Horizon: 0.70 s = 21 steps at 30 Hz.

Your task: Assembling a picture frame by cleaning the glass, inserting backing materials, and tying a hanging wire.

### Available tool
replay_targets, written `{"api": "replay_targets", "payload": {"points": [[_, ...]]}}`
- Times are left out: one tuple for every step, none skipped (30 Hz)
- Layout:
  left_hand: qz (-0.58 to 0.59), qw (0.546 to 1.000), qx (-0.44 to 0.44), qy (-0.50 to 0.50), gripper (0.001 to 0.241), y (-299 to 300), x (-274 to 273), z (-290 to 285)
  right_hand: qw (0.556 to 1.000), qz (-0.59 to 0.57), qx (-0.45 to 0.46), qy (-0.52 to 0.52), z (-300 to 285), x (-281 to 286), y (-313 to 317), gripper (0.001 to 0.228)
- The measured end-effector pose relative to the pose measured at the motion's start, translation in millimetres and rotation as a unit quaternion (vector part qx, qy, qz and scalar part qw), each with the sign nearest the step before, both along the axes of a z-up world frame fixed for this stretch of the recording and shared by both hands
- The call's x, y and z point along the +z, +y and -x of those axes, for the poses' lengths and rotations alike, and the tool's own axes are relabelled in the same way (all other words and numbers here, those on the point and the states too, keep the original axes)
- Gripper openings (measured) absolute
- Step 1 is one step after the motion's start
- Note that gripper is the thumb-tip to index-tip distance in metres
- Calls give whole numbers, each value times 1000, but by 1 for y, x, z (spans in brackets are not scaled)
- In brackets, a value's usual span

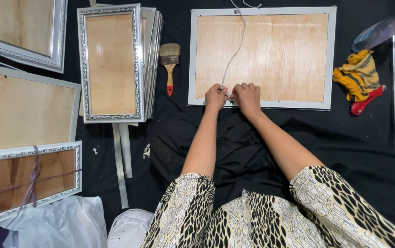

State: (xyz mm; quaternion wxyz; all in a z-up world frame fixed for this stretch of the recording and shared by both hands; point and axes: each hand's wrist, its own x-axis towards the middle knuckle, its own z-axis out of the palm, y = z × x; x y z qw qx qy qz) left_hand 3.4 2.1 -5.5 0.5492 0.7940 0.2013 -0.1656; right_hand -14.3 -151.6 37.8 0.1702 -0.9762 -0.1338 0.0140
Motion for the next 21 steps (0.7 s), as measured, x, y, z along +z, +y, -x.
{"api": "replay_targets", "payload": {"points": [[0,1000,1,0,10,0,-3,0,1000,0,1,0,1,-5,1,15],[-6,1000,1,0,9,0,-6,-1,998,-45,-21,37,2,-11,2,12],[-12,1000,0,-1,8,-1,-9,-1,992,-89,-44,73,3,-16,2,10],[-11,1000,0,-1,8,-1,-7,-2,992,-88,-44,73,3,-19,3,10],[-12,1000,0,-3,8,-1,-5,-2,982,-138,-75,101,4,-22,4,9],[-12,1000,1,-4,8,-1,-4,-2,968,-188,-105,127,6,-25,5,8],[-12,1000,1,-4,8,-1,-6,-2,968,-188,-105,127,6,-31,5,8],[-17,1000,-3,-6,7,-1,-7,-3,959,-211,-130,139,6,-36,3,9],[-21,1000,-6,-7,7,-2,-9,-2,948,-233,-155,152,8,-42,2,10],[-21,1000,-7,-7,7,-1,-9,-2,948,-233,-156,152,9,-40,4,10],[-20,1000,-5,-9,6,-1,-8,-2,942,-244,-170,155,10,-38,7,9],[-20,1000,-3,-12,6,0,-7,-2,936,-254,-184,157,11,-36,9,8],[-19,1000,-4,-12,6,-1,-7,-2,936,-254,-184,157,10,-40,10,8],[-18,1000,-2,-11,6,-1,-7,-2,941,-250,-180,143,9,-43,11,8],[-17,1000,-1,-10,6,-1,-7,-2,945,-245,-176,129,7,-47,13,8],[-17,1000,0,-11,6,-1,-6,-2,945,-246,-176,129,10,-41,12,8],[-17,1000,-2,-14,6,-1,-5,-1,944,-244,-177,132,13,-35,11,9],[-17,1000,-4,-17,6,-2,-4,-1,944,-243,-179,135,15,-30,11,11],[-17,1000,-4,-16,6,-2,-3,0,944,-243,-179,136,15,-33,8,11],[-14,1000,-1,-19,5,-2,-1,0,937,-253,-183,155,15,-37,5,14],[-11,1000,2,-22,5,-2,0,1,931,-262,-187,174,15,-40,2,18]]}}
